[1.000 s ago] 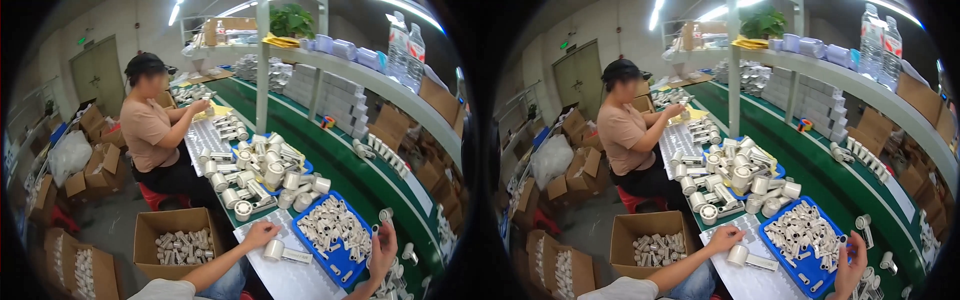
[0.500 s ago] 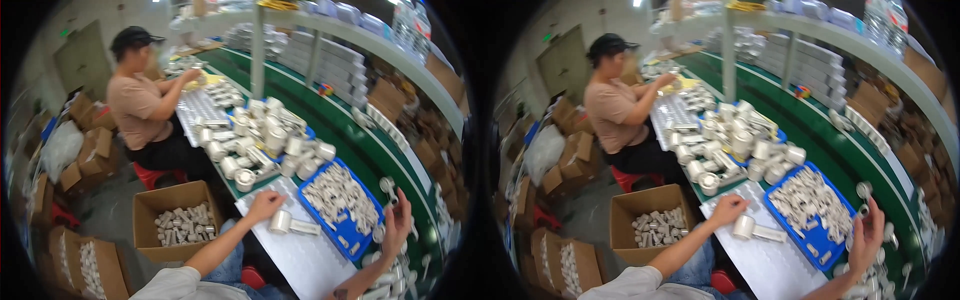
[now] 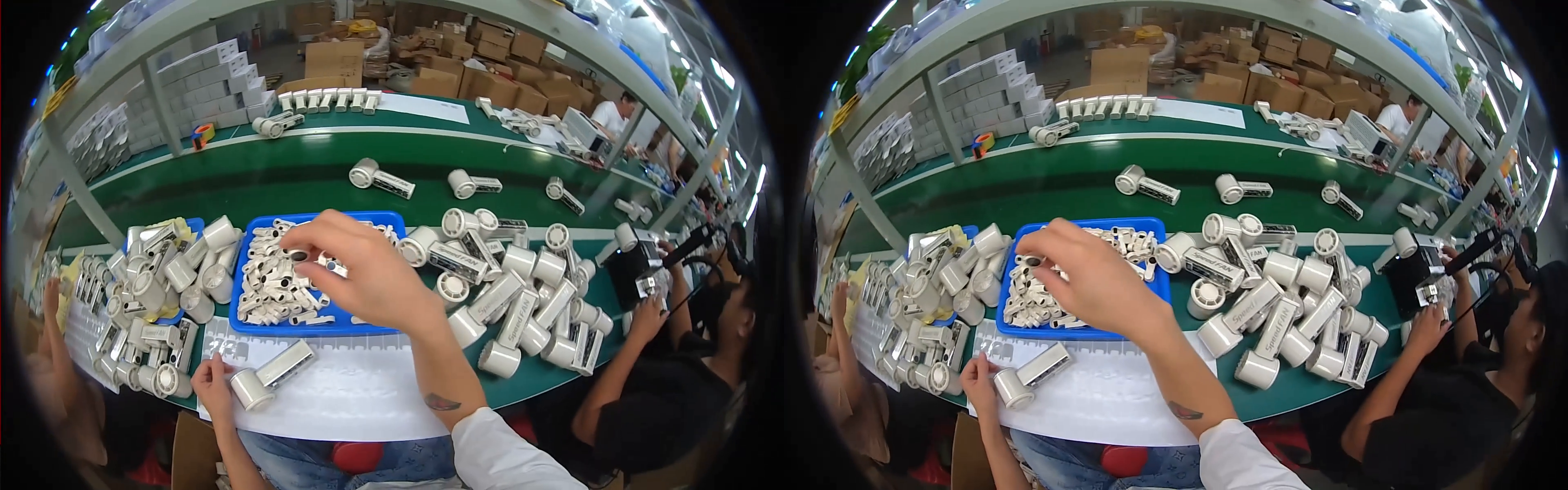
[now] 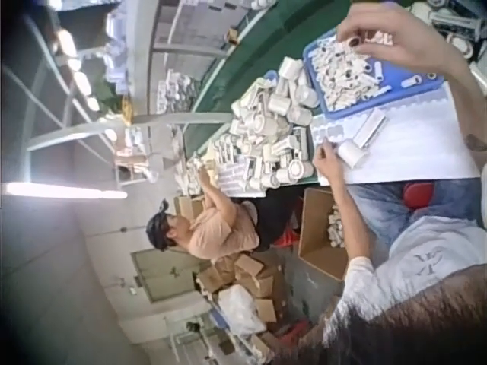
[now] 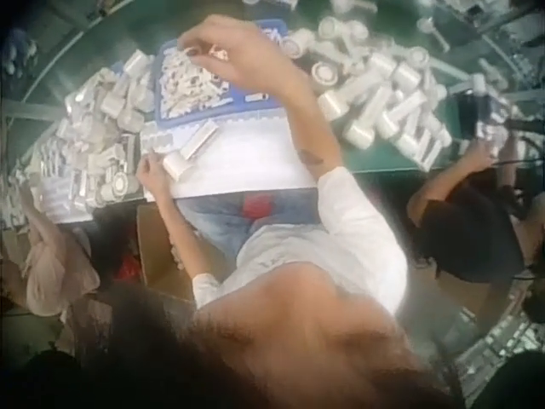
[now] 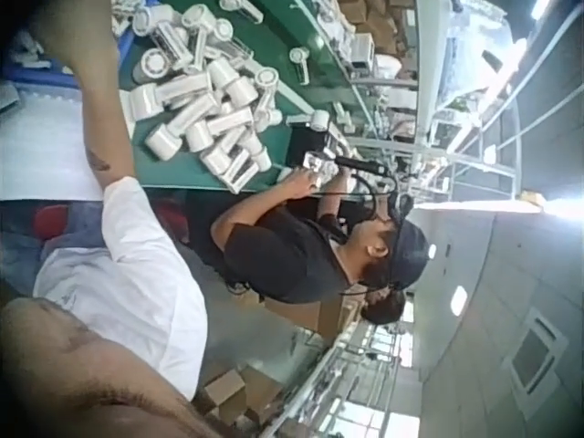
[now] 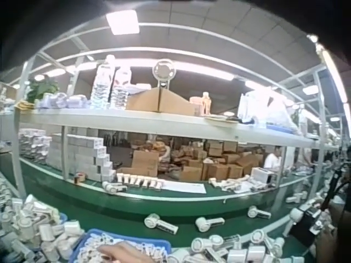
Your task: The person assembles small portable fans by hand, putting together plastic components and fan housings, then applies stickers to them.
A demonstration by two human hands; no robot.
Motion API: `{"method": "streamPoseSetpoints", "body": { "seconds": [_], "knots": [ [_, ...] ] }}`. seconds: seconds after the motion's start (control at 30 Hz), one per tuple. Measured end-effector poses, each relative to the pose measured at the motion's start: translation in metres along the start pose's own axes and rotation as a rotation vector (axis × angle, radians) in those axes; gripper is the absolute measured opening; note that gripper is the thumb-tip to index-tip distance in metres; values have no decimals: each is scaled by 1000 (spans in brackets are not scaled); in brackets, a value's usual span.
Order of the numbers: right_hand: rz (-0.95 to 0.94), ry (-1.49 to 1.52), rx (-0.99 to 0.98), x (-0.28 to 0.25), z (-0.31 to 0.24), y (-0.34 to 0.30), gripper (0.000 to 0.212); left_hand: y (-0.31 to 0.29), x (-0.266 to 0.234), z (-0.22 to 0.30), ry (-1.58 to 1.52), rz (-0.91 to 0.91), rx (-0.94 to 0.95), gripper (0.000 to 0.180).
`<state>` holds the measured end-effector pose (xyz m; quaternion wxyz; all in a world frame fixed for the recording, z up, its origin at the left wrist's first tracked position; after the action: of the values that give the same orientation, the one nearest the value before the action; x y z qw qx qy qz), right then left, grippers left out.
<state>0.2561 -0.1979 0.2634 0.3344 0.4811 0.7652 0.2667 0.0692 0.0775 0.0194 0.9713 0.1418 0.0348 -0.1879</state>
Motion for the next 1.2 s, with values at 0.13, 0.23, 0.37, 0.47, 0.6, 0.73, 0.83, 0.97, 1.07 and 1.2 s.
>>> {"method": "streamPoseSetpoints", "body": {
  "seconds": [0.13,0.23,0.37,0.47,0.6,0.73,0.83,0.97,1.07,1.2],
  "knots": [
    [-44,-27,-15,3,-4,-5,22,-1,0,0,51,-10,11,38],
    [-100,-11,-7,10,-6,-8,21,2,-4,-3,30,-1,28,38],
    [-113,2,-38,14,-11,-9,20,3,-7,-7,38,-1,12,35],
    [-120,15,-53,12,-15,-9,19,3,-3,-3,64,-13,4,35],
    [-128,36,-79,7,-20,-9,19,0,3,4,102,-24,13,36],
    [-114,72,-69,3,-21,-11,21,2,3,2,113,-35,13,37],
    [-93,139,-74,3,-24,-9,24,4,-8,-2,161,-22,1,37],
    [-40,146,-105,2,-25,-5,30,7,-12,-5,217,-73,59,21],
    [-46,137,-41,-6,-20,-3,28,-11,12,40,210,-226,217,27],
    [-42,202,102,-4,-5,-4,27,-45,34,97,262,-448,302,55]
  ]
}}
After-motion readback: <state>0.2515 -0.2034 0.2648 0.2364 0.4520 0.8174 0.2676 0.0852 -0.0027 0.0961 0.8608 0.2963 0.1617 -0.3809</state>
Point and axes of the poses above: each hand's wrist, its own y-axis towards the middle knuckle, its own x-axis out of the palm, z = x × y, the point moved 10 cm from there along y, towards the middle knuckle, and after that the axes turned 14 degrees about z, right-handed, at the moved point
